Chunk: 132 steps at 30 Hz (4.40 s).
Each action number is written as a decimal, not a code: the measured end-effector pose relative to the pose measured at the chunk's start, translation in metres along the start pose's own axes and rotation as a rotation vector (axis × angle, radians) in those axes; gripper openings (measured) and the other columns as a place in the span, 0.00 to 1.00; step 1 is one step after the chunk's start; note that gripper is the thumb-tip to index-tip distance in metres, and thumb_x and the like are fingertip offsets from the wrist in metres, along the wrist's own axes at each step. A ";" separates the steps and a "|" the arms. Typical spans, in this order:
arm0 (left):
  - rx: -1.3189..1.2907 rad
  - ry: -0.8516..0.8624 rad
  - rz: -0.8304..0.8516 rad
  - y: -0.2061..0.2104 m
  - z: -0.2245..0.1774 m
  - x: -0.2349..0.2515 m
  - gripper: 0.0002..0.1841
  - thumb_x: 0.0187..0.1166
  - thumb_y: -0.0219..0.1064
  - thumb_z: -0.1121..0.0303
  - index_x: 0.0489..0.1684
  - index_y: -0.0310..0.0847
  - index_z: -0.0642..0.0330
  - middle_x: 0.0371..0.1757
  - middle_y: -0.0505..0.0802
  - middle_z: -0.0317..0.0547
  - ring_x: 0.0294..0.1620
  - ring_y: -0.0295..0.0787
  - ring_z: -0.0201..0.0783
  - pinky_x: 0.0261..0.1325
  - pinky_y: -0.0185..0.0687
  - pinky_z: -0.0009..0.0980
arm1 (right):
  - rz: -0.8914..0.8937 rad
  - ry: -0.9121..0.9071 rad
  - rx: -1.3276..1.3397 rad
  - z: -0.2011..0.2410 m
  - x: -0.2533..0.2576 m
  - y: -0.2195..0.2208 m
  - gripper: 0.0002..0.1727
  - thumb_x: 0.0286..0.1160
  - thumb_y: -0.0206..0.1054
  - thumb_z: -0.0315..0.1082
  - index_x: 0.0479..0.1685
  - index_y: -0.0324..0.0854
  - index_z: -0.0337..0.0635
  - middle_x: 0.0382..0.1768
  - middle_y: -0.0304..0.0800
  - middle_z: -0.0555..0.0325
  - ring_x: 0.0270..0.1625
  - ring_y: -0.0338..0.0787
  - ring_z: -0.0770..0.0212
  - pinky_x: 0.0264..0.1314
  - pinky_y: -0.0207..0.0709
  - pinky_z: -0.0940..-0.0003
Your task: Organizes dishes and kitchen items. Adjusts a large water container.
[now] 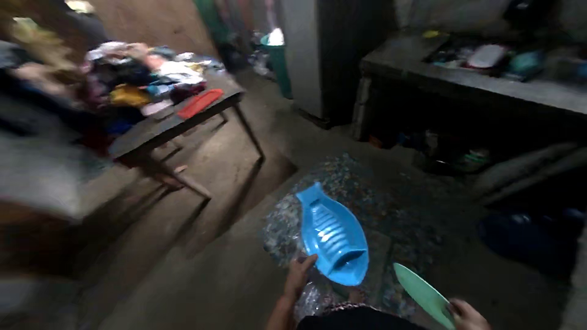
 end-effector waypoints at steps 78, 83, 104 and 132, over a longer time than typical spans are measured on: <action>0.193 0.362 0.934 0.790 -0.522 0.531 0.15 0.77 0.64 0.76 0.58 0.73 0.74 0.37 0.89 0.32 0.36 0.87 0.17 0.45 0.86 0.18 | -0.375 0.078 0.788 0.109 0.738 -0.477 0.24 0.94 0.45 0.39 0.69 0.79 0.30 0.55 0.91 0.50 0.47 0.93 0.65 0.52 0.89 0.66; 0.248 0.296 1.311 0.865 -0.493 0.471 0.21 0.76 0.67 0.77 0.66 0.71 0.77 0.45 0.92 0.39 0.44 0.90 0.21 0.52 0.88 0.21 | -0.725 0.143 0.979 0.100 0.659 -0.465 0.24 0.84 0.61 0.38 0.71 0.74 0.30 0.58 0.91 0.59 0.58 0.91 0.73 0.66 0.86 0.72; 0.329 0.210 1.408 0.967 -0.409 0.321 0.13 0.87 0.59 0.74 0.63 0.70 0.72 0.39 0.89 0.38 0.36 0.88 0.22 0.44 0.87 0.22 | -1.459 0.461 0.884 -0.018 0.480 -0.451 0.11 0.79 0.64 0.23 0.56 0.78 0.27 0.44 0.93 0.61 0.48 0.92 0.79 0.58 0.87 0.79; 0.243 -0.202 1.680 1.083 -0.395 0.247 0.13 0.85 0.52 0.80 0.64 0.69 0.67 0.38 0.88 0.37 0.34 0.87 0.25 0.42 0.86 0.24 | -1.596 0.709 0.906 -0.077 0.445 -0.475 0.10 0.79 0.60 0.26 0.53 0.80 0.32 0.41 0.91 0.70 0.45 0.91 0.83 0.53 0.87 0.82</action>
Point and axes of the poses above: each hand's wrist, its own x-axis towards the middle knuckle, its own y-axis out of the palm, z = x × y, the point moved 6 cm from there along x, towards the middle knuckle
